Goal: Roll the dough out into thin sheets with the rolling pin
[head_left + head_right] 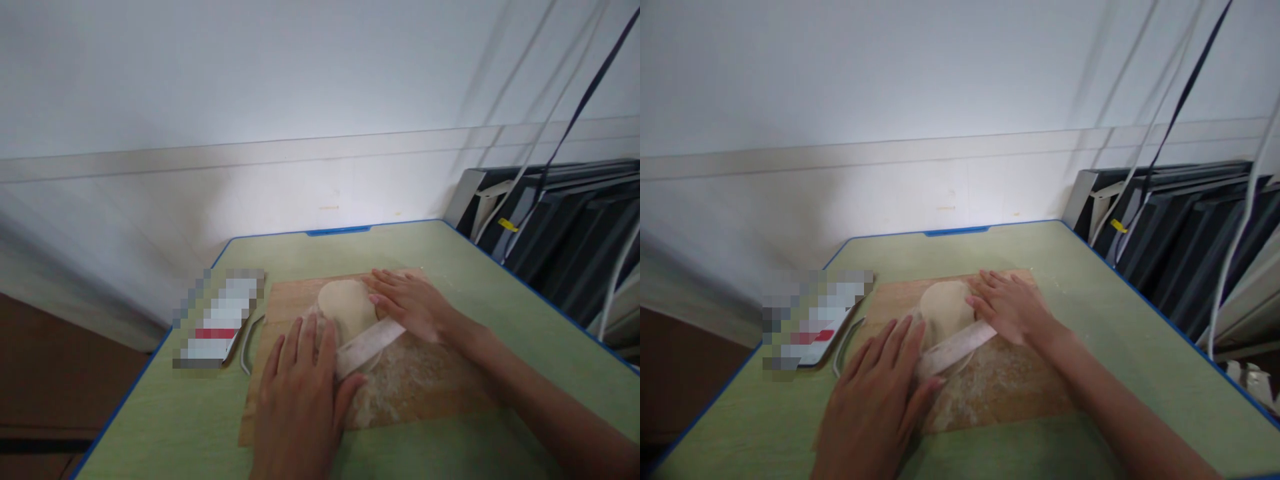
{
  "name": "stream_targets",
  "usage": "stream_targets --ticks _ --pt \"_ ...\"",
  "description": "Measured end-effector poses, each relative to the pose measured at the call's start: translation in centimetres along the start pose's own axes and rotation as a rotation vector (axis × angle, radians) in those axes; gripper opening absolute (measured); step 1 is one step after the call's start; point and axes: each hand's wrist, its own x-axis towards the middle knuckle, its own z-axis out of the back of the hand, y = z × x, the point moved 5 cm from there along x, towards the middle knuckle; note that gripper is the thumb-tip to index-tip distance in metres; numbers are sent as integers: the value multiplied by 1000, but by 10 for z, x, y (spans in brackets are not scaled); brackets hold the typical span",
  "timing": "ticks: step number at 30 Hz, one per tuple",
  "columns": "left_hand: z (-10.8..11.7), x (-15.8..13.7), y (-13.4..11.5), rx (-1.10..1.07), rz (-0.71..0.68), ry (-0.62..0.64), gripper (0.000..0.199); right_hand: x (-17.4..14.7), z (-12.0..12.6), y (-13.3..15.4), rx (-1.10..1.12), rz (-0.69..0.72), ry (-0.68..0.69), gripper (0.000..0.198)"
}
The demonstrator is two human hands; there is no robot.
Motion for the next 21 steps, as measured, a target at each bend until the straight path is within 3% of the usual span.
stream_targets --ticks 9,21 --pt "1 12 12 -65 75 85 51 33 -4 -4 -38 47 25 48" --pt "-4 -15 -5 16 2 45 69 -5 1 1 -63 -21 -31 50"
